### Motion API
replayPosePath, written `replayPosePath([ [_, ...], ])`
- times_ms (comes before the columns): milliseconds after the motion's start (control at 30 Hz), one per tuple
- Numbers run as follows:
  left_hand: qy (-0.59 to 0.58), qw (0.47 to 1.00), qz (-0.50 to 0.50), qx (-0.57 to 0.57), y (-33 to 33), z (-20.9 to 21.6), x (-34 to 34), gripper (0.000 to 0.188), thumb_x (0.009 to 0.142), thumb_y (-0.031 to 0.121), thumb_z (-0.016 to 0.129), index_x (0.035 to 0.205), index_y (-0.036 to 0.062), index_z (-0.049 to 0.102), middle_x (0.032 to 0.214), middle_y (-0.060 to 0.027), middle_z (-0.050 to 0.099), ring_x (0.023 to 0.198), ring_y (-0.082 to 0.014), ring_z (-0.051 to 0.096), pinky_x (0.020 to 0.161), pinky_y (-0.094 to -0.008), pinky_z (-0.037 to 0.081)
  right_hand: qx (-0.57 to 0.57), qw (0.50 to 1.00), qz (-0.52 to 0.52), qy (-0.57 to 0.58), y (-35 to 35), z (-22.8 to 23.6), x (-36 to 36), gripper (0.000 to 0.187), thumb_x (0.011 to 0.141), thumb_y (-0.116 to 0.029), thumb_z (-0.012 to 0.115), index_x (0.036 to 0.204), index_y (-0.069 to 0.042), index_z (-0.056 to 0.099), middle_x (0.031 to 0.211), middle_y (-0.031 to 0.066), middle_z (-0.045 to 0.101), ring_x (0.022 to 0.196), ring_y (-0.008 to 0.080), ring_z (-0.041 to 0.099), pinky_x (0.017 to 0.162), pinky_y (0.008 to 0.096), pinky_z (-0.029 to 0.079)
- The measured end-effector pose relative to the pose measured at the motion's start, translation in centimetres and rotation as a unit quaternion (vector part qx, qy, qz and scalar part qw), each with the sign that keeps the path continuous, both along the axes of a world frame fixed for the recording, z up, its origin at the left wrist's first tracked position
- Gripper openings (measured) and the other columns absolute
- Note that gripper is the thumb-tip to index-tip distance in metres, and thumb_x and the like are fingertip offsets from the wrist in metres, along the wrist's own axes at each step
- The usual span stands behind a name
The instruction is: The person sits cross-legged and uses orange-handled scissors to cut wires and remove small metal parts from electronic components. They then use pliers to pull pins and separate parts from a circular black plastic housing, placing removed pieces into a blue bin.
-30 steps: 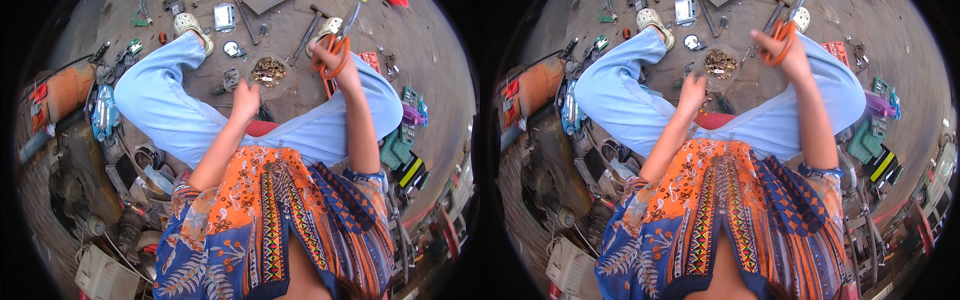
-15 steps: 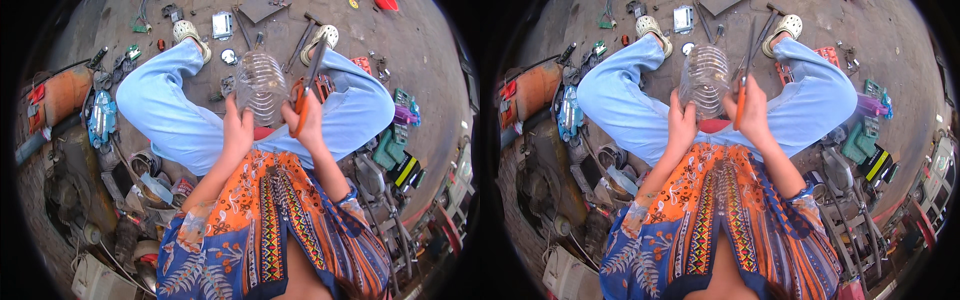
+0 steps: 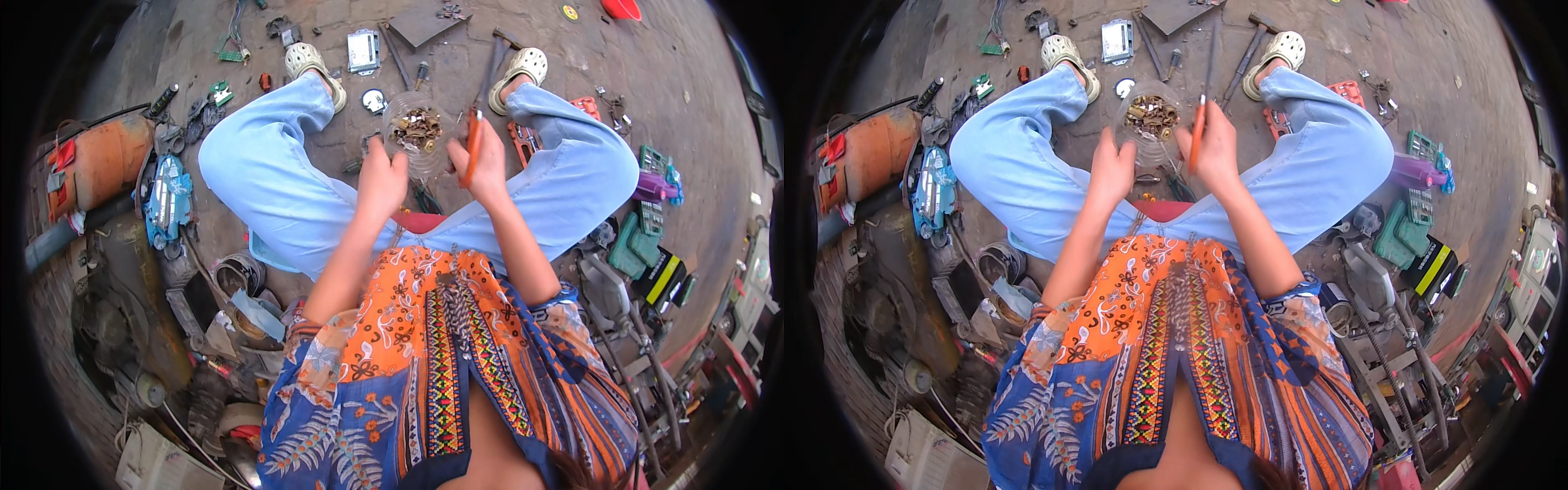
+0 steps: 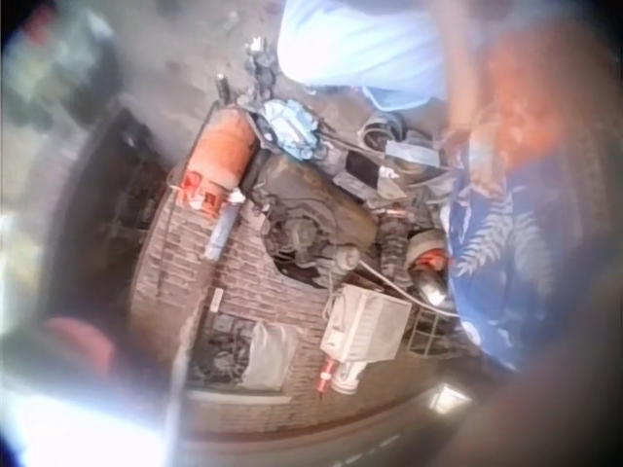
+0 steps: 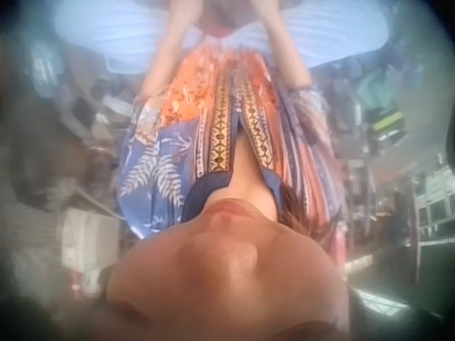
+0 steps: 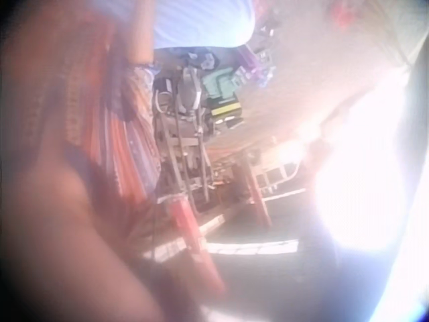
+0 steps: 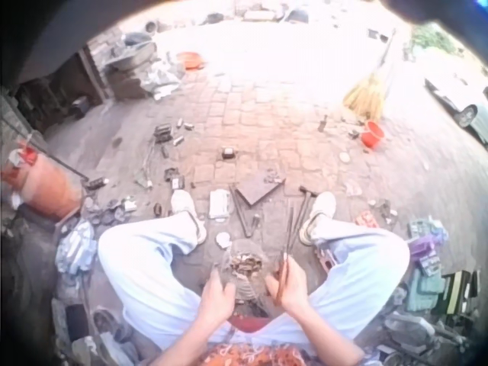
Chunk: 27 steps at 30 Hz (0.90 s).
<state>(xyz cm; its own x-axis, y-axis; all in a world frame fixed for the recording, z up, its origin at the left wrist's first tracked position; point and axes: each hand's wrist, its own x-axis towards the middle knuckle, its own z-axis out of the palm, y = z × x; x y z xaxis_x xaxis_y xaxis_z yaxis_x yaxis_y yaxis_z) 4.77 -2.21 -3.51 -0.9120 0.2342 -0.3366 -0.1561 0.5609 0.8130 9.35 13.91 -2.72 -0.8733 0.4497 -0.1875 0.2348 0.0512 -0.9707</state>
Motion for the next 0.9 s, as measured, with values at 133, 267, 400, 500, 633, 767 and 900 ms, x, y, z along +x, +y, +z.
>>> replayPosePath([
  [133, 0.031, 0.998, 0.012, 0.055, 0.4, 4.0, 2.4, 0.035, 0.084, 0.016, 0.048, 0.109, -0.0076, 0.042, 0.090, -0.0335, 0.058, 0.087, -0.0487, 0.056, 0.074, -0.0486, 0.044, 0.033, 0.998, -0.017, 0.047, -0.6, 1.9, 2.3, 0.018, 0.075, -0.004, 0.058, 0.081, 0.000, 0.043, 0.060, 0.0073, 0.048, 0.047, 0.0130, 0.052, 0.041, 0.0292, 0.042],
  [267, -0.005, 1.000, -0.004, -0.012, 0.4, 0.6, -1.0, 0.035, 0.084, 0.016, 0.048, 0.109, -0.0079, 0.041, 0.090, -0.0343, 0.057, 0.088, -0.0490, 0.056, 0.075, -0.0489, 0.044, 0.032, 0.999, -0.015, 0.017, -0.5, -0.2, -0.3, 0.019, 0.075, -0.004, 0.058, 0.079, 0.000, 0.041, 0.059, 0.0074, 0.047, 0.045, 0.0138, 0.053, 0.041, 0.0299, 0.043],
  [400, -0.023, 1.000, 0.005, 0.011, 0.7, 0.2, -1.1, 0.033, 0.084, 0.016, 0.048, 0.105, -0.0089, 0.042, 0.088, -0.0343, 0.058, 0.088, -0.0491, 0.056, 0.075, -0.0488, 0.044, 0.014, 1.000, -0.006, 0.020, 0.1, 0.8, -0.6, 0.018, 0.075, -0.003, 0.058, 0.078, 0.001, 0.041, 0.059, 0.0077, 0.048, 0.045, 0.0141, 0.055, 0.040, 0.0303, 0.044],
  [500, 0.016, 0.999, -0.002, 0.030, 0.8, -1.1, -1.4, 0.027, 0.085, 0.013, 0.046, 0.104, -0.0059, 0.040, 0.067, -0.0178, 0.053, 0.054, -0.0279, 0.051, 0.046, -0.0372, 0.040, -0.003, 1.000, -0.009, 0.017, 0.4, 1.5, -0.9, 0.017, 0.075, -0.002, 0.058, 0.080, 0.001, 0.042, 0.061, 0.0071, 0.049, 0.046, 0.0127, 0.053, 0.040, 0.0289, 0.044],
  [633, 0.006, 0.999, -0.002, 0.035, 1.0, -0.9, -1.2, 0.026, 0.085, 0.013, 0.046, 0.102, -0.0061, 0.039, 0.062, -0.0160, 0.054, 0.048, -0.0256, 0.053, 0.043, -0.0361, 0.040, 0.043, 0.999, -0.007, 0.013, 0.7, 0.9, -1.1, 0.018, 0.074, -0.003, 0.059, 0.080, 0.002, 0.043, 0.061, 0.0066, 0.049, 0.047, 0.0112, 0.052, 0.041, 0.0278, 0.044],
  [767, -0.047, 0.998, 0.003, 0.035, 1.1, 1.0, -1.1, 0.031, 0.084, 0.015, 0.047, 0.101, -0.0104, 0.039, 0.064, -0.0251, 0.058, 0.057, -0.0372, 0.061, 0.055, -0.0439, 0.048, 0.009, 1.000, -0.006, -0.005, 0.8, 1.5, -1.1, 0.018, 0.073, -0.004, 0.060, 0.080, 0.002, 0.043, 0.061, 0.0066, 0.049, 0.047, 0.0110, 0.052, 0.042, 0.0283, 0.044],
  [900, -0.091, 0.993, 0.016, 0.076, 1.5, 2.3, -1.2, 0.023, 0.087, 0.012, 0.046, 0.101, -0.0039, 0.038, 0.058, -0.0106, 0.053, 0.037, -0.0181, 0.051, 0.033, -0.0314, 0.039, 0.012, 1.000, -0.004, -0.001, 1.0, 1.3, -1.4, 0.018, 0.073, -0.004, 0.059, 0.078, 0.001, 0.043, 0.060, 0.0070, 0.048, 0.047, 0.0112, 0.052, 0.041, 0.0291, 0.043],
])
